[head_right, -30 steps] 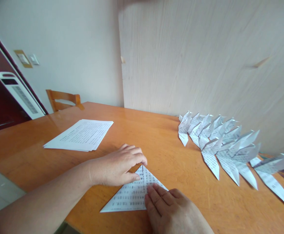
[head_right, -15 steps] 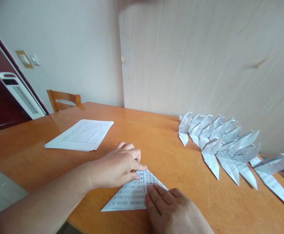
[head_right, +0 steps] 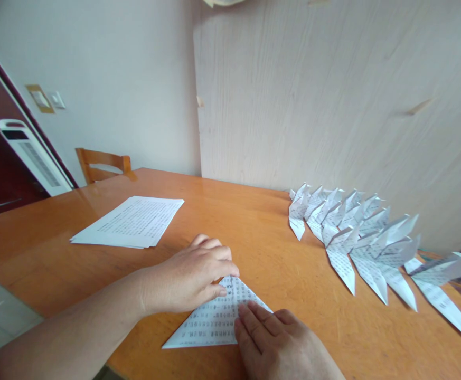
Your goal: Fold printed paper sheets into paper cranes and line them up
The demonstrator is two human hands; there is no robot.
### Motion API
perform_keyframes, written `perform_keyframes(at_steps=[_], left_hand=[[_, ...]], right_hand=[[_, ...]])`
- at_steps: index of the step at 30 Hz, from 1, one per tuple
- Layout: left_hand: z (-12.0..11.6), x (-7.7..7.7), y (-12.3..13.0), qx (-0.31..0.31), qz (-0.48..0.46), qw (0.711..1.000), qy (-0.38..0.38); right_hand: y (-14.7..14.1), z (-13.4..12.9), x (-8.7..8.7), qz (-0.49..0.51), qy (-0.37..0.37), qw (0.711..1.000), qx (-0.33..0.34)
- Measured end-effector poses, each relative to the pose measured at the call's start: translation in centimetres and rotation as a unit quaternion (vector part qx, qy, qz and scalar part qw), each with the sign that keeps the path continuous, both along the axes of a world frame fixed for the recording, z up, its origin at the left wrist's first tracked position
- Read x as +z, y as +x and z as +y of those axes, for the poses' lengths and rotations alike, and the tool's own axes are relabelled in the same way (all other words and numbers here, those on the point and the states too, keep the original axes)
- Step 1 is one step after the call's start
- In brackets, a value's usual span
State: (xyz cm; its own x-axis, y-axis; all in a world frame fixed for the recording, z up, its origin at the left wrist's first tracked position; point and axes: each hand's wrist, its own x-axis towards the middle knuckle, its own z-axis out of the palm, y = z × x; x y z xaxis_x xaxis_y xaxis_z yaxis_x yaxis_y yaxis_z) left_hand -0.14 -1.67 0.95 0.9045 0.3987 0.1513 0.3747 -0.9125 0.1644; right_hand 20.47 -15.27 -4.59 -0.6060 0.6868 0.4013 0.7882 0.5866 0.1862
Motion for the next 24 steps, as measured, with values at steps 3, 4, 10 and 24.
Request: perform_keyframes(at_steps=[3,4,10,24], left_hand=[[-0.2,0.0,0.0,-0.026,0.006,1.000,0.007],[-0.2,0.0,0.1,-0.032,0.007,0.999,0.008],[-0.4,-0.1,0.3,-0.037,0.014,0.999,0.014],[-0.9,-1.2,1.0,-0.008,-0.006,0.998,0.056]], right_hand=[[0.0,0.0,0.2,0.001,0.007,1.000,0.002],[0.0,0.1,0.3,0.002,0.008,1.000,0.002],[-0.2,0.2,0.2,0.001,-0.001,1.000,-0.002],[-1.7,-0.9,1.3,-0.077,-0.015,0.995,-0.064]])
